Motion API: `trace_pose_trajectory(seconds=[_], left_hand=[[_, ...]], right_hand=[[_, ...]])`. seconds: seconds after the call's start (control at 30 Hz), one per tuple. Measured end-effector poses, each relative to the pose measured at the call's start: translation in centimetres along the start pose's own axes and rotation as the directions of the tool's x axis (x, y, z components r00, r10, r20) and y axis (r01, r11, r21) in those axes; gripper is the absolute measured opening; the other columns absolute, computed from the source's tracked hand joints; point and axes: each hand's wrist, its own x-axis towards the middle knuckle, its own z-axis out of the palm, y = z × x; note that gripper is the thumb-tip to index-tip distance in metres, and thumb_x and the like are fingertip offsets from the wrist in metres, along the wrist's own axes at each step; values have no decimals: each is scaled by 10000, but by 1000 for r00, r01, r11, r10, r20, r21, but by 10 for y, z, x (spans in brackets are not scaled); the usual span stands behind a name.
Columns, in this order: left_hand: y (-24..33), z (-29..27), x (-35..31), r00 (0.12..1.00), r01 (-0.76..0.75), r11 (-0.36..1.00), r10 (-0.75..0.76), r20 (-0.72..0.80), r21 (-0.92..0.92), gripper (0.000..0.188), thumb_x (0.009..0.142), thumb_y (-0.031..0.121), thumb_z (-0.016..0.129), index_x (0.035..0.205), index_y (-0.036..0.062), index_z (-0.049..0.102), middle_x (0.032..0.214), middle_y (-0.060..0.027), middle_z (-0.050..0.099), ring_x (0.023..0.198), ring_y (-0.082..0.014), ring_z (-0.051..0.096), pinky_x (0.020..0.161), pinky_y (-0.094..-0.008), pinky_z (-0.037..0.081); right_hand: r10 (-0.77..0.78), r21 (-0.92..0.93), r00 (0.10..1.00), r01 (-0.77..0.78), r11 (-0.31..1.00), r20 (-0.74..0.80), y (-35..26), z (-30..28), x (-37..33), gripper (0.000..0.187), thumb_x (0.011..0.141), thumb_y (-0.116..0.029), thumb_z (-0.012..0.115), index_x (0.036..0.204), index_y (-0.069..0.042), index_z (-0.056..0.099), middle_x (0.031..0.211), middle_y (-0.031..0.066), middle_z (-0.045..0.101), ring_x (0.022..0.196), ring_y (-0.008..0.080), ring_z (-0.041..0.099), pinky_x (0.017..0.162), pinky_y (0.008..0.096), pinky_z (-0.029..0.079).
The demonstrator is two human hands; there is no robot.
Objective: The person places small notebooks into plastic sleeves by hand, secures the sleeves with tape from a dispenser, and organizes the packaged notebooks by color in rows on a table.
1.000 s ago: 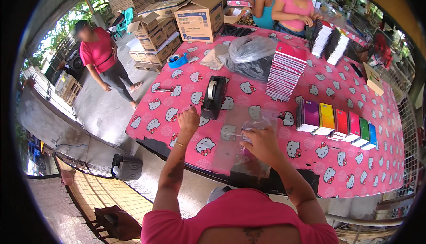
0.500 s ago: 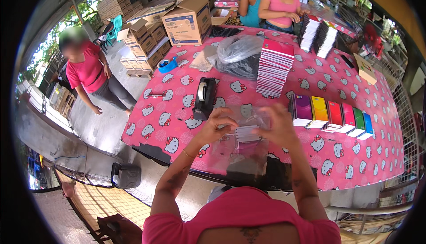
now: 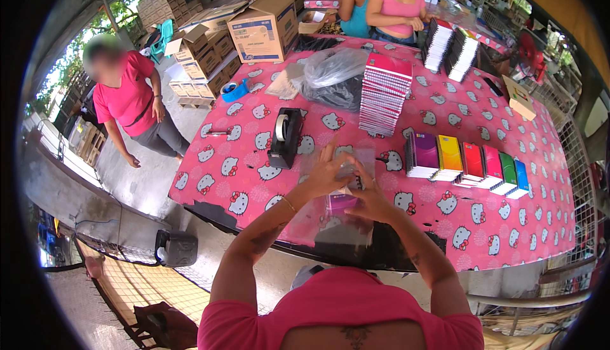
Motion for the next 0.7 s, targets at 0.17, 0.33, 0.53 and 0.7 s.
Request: trace_pose_trajectory(seconds=[0.17,0.33,0.53,0.7], left_hand=[[-28,-12,-19,942,315,717,-315,114,-622,581,850,210,764,1353,65,512,1300,-177,548,1177,-252,558,919,-376,493],[-34,-9,-42,852,523,548,-310,422,-653,462,902,232,718,1298,31,591,1155,-100,669,1064,-160,617,871,-330,513],[12,-37,-55,997,-11,997,17,72,-81,421,892,218,702,1265,38,625,1268,-121,639,1204,-282,570,998,-422,455],[22,-22,-60,968,-247,955,249,10,164,420,793,194,767,1178,63,663,1255,-147,632,1191,-311,573,965,-446,475]], right_hand=[[446,807,886,-167,567,-130,26,2,22,514,886,-253,735,1344,-91,565,1477,125,411,1335,248,414,1070,416,375],[311,731,924,-368,574,220,53,6,49,570,913,-171,711,1416,-67,463,1357,86,535,1223,186,505,996,332,434],[56,554,995,-95,827,86,12,-13,38,530,872,-146,737,1351,-58,526,1357,113,564,1226,218,543,1001,365,446],[9,83,997,-2,997,-81,7,-1,7,485,841,-58,718,1303,-53,573,1335,170,583,1247,271,571,994,377,481]])
